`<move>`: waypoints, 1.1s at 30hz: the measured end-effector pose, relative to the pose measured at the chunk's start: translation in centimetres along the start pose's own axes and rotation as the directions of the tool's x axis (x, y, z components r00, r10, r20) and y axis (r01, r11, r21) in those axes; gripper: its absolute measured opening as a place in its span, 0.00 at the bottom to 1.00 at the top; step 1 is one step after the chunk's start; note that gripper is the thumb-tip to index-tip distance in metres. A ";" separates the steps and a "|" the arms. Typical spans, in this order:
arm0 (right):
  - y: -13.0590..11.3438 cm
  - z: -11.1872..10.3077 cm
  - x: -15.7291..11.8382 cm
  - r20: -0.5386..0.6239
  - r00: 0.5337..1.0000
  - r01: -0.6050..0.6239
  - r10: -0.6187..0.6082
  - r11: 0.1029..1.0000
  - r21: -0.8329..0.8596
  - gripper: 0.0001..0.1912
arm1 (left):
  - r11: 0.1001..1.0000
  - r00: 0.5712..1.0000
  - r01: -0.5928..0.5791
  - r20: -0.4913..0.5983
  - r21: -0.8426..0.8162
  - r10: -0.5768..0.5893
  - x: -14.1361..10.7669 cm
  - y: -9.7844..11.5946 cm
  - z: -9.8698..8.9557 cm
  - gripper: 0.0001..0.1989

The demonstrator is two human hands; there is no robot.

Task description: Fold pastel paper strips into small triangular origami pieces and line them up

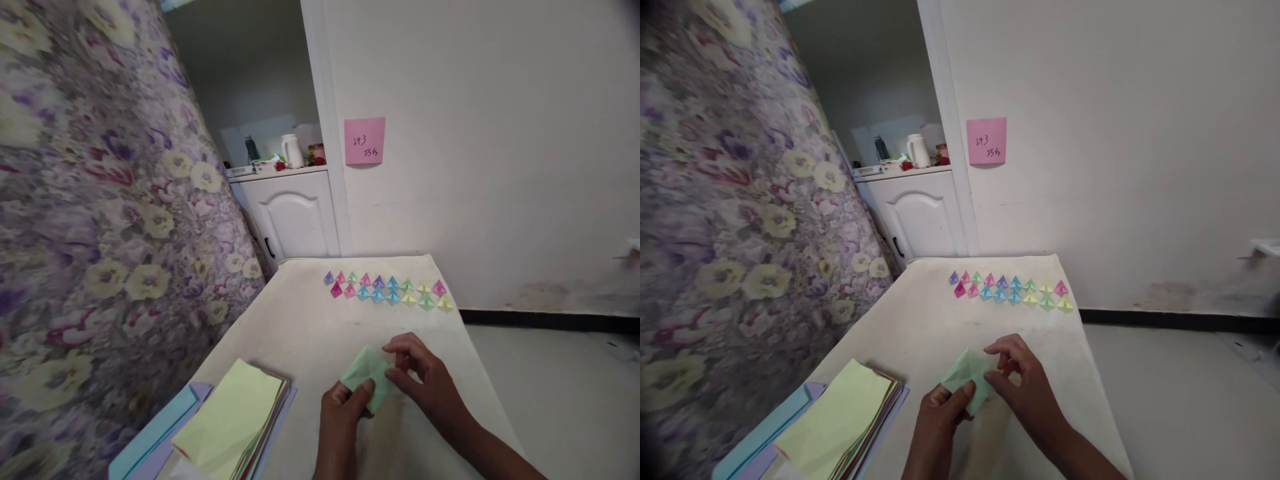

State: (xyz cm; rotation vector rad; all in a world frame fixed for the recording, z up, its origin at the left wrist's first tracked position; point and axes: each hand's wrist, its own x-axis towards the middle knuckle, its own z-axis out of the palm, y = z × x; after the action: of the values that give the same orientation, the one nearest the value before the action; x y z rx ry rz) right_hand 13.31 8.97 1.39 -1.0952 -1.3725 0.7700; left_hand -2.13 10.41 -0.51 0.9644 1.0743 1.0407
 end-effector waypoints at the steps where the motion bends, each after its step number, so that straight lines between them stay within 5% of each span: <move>1: -0.1 0.0 0.0 0.008 1.000 0.002 -0.002 1.000 0.006 0.10 | 1.000 1.000 0.006 -0.001 0.007 -0.006 0.1 -0.2 0.0 0.15; 16: 0.0 0.4 -0.5 0.028 0.999 -0.025 0.026 0.999 -0.025 0.00 | 1.000 1.000 0.020 0.007 -0.001 -0.020 -0.8 0.1 0.3 0.14; 22: -0.1 0.3 -0.8 0.016 0.999 0.047 -0.045 0.991 -0.126 0.03 | 0.998 0.999 0.028 0.021 -0.052 -0.027 -1.2 0.5 0.6 0.13; 33: -0.4 0.3 -0.7 0.021 0.977 0.212 -0.213 0.952 -0.219 0.06 | 0.995 0.997 -0.022 -0.065 0.100 0.028 -0.5 -0.5 0.1 0.18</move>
State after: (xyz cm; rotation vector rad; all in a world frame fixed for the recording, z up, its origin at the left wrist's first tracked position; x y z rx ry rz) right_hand 12.90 8.23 1.42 -1.0945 -1.5723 0.4672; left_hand -1.98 9.83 -0.85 1.0313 1.1804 1.0539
